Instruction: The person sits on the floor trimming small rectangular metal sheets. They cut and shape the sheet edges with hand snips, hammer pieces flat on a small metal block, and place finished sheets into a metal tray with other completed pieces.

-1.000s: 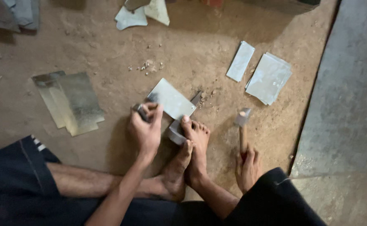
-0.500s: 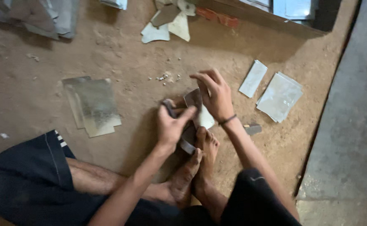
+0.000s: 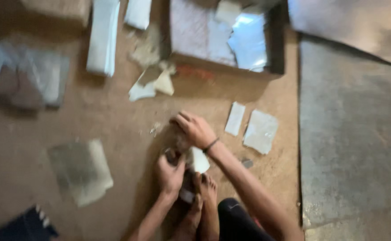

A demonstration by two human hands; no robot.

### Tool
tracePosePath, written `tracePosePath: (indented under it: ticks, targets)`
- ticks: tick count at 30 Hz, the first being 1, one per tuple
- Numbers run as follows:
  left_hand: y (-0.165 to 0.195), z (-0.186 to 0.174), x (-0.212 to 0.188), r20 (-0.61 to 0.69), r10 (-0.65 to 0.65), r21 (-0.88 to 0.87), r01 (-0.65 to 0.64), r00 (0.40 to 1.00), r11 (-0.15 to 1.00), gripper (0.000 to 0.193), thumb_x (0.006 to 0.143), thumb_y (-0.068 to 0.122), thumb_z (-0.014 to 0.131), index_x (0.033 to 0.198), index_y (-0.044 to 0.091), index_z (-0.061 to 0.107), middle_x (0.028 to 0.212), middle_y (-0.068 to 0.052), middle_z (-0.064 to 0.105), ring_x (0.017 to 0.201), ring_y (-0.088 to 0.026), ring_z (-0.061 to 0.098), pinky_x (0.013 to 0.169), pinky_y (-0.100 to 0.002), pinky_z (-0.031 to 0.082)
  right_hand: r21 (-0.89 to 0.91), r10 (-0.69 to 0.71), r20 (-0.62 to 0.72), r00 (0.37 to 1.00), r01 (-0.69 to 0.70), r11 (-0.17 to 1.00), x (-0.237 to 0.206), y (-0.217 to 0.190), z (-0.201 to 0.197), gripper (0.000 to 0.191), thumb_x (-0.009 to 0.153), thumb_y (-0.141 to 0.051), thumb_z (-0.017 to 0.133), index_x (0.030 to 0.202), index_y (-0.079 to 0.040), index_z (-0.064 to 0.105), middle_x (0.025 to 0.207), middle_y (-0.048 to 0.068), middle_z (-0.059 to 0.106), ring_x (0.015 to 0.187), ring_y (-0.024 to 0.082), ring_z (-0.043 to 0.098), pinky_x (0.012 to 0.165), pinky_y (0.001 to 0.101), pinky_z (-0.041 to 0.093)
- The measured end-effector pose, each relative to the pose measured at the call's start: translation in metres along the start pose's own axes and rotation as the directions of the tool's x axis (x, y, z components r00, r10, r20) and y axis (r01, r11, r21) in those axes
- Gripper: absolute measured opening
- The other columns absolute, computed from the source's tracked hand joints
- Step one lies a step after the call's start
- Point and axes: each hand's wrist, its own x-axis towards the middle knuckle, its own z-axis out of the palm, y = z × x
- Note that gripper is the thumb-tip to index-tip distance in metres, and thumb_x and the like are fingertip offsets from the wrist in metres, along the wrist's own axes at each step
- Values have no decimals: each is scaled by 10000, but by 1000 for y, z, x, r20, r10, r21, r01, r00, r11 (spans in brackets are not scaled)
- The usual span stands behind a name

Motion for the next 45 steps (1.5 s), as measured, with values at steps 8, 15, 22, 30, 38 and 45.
tracePosePath:
  ticks: [8,15,22,30,38,45]
  targets:
    - [18,-65,67,120,268,-126,-253,956,959,253,977,91,723,920,58,480,1045,-13,689,919,-76,575,848,-231,508,311,544,-372,752,-451,837,-109,-35,-33,210,815,-11,760,1022,-36,786,933,70,767,822,151,734,737,278,596]
    - [32,-60,39,282,94,-107,-66,955,992,221,995,45,681,939,67,469,1109,-73,726,915,-82,629,822,-243,554,576,771,-211,601,-561,595,-175,-56,20,146,880,-42,779,1025,-29,781,952,78,777,832,149,718,764,259,578]
    - [39,-31,13,341,155,222,-240,927,945,206,968,-24,658,911,41,471,1037,-97,758,880,-123,650,807,-294,542,545,782,-109,613,-621,563,-167,-43,24,166,826,-81,843,981,-35,806,892,84,752,774,142,701,707,262,562]
    - [38,-29,13,354,128,393,-272,927,878,150,964,-35,646,934,18,508,996,-92,761,794,-132,649,777,-302,541,612,729,-129,672,-525,592,-173,-36,28,185,889,-49,788,1073,-28,777,1016,104,760,873,145,719,767,261,580]
    - [36,-49,18,337,101,209,-179,936,961,74,1044,6,630,1034,26,560,1045,-60,727,877,-69,624,808,-247,533,476,703,-218,677,-556,682,-171,-45,20,185,871,-67,803,1053,-42,779,982,94,753,832,162,746,750,283,598]
    - [45,-36,10,408,139,569,-370,903,734,216,999,105,745,1181,58,639,1089,-96,729,993,-241,709,826,-418,561,235,562,-286,776,-512,826,-166,-47,24,144,886,-87,793,1026,-62,777,926,114,722,791,232,719,699,323,570]
